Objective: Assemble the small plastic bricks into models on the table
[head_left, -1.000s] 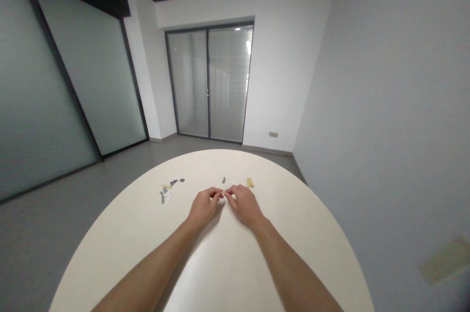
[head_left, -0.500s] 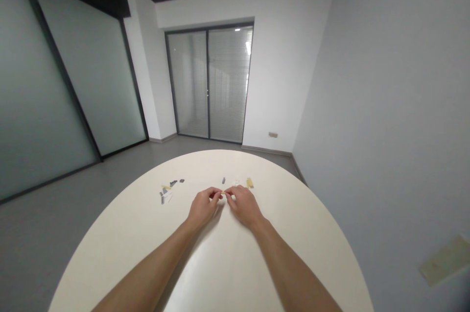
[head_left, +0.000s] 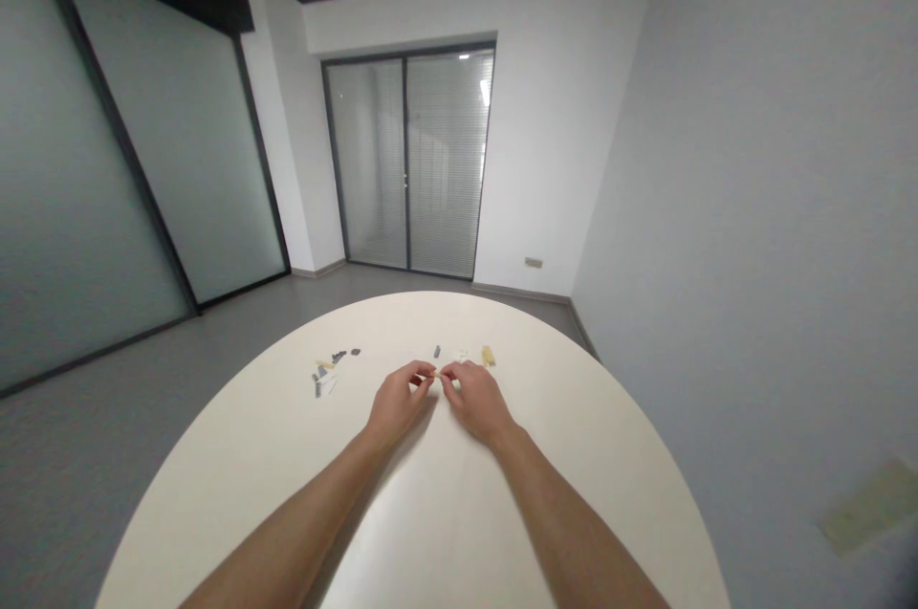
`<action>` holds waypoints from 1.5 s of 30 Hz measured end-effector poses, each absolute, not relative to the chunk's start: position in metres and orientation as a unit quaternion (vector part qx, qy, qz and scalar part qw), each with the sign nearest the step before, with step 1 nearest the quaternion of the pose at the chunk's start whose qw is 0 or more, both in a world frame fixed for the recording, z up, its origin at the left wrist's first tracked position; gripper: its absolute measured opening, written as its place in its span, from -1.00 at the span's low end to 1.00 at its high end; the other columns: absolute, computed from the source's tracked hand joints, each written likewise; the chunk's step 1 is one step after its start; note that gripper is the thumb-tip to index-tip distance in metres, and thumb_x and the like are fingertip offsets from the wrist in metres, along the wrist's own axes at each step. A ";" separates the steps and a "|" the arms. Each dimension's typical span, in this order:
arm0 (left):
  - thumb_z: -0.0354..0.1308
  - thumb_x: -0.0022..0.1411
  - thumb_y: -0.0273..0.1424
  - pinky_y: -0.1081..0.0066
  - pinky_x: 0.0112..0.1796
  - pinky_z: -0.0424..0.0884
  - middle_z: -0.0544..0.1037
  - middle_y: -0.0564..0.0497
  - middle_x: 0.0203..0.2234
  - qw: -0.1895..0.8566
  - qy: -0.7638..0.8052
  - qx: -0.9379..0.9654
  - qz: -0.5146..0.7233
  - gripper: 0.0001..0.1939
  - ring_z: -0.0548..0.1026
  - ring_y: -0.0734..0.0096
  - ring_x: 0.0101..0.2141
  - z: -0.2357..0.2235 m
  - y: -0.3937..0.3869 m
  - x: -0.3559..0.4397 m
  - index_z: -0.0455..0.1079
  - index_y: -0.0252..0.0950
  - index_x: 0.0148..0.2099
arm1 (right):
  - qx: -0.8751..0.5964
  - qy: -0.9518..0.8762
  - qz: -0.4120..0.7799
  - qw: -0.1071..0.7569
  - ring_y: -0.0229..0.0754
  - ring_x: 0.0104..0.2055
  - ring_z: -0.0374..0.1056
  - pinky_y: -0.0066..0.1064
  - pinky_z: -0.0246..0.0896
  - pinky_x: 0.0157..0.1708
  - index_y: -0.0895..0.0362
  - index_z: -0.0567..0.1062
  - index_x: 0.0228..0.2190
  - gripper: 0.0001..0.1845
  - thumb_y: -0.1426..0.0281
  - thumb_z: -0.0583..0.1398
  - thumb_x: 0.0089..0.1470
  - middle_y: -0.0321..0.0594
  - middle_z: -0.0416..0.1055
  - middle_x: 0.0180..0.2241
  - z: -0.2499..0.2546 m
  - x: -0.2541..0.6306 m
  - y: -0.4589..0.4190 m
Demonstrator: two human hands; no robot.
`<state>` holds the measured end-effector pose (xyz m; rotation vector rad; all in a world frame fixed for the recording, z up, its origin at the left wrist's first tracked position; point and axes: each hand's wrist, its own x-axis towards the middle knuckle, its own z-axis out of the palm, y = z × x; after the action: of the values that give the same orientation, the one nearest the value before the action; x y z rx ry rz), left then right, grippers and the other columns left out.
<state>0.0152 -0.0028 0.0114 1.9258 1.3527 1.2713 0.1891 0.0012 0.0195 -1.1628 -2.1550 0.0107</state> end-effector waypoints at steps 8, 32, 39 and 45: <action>0.09 0.22 -0.21 0.35 -0.15 0.43 0.64 -0.02 -0.27 0.236 0.515 0.690 0.451 -0.74 0.55 0.31 -0.29 0.013 -0.003 0.015 0.54 -0.21 -0.19 | -0.445 -0.829 0.005 0.339 -0.18 -0.18 0.38 -0.36 0.17 -0.13 0.06 0.48 -0.20 -0.85 0.38 0.10 0.28 -0.23 0.51 -0.27 0.018 0.189 0.001; 0.05 0.25 -0.22 0.37 -0.18 0.39 0.64 -0.02 -0.33 0.220 0.524 0.697 0.438 -0.71 0.54 0.32 -0.31 0.015 -0.006 0.016 0.54 -0.23 -0.23 | -0.443 -0.832 -0.001 0.333 -0.16 -0.22 0.37 -0.35 0.16 -0.17 0.09 0.49 -0.26 -0.78 0.28 0.09 0.31 -0.23 0.51 -0.31 0.018 0.189 0.002; 0.05 0.26 -0.19 0.39 -0.21 0.38 0.63 -0.01 -0.34 0.220 0.526 0.697 0.434 -0.70 0.53 0.33 -0.32 0.014 -0.005 0.016 0.54 -0.23 -0.24 | -0.433 -0.830 0.018 0.350 -0.16 -0.18 0.38 -0.34 0.16 -0.13 0.08 0.48 -0.23 -0.83 0.31 0.11 0.29 -0.22 0.51 -0.28 0.018 0.190 0.002; 0.02 0.27 -0.17 0.40 -0.23 0.38 0.63 -0.01 -0.35 0.219 0.526 0.699 0.432 -0.67 0.53 0.34 -0.33 0.014 -0.005 0.017 0.54 -0.22 -0.24 | -0.439 -0.828 0.030 0.348 -0.17 -0.19 0.38 -0.34 0.18 -0.13 0.07 0.47 -0.23 -0.90 0.34 0.17 0.24 -0.24 0.51 -0.28 0.020 0.190 0.002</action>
<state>0.0170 -0.0048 0.0138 1.9335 1.4562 1.1954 0.1895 0.0020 0.0198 -1.1371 -2.1473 0.0769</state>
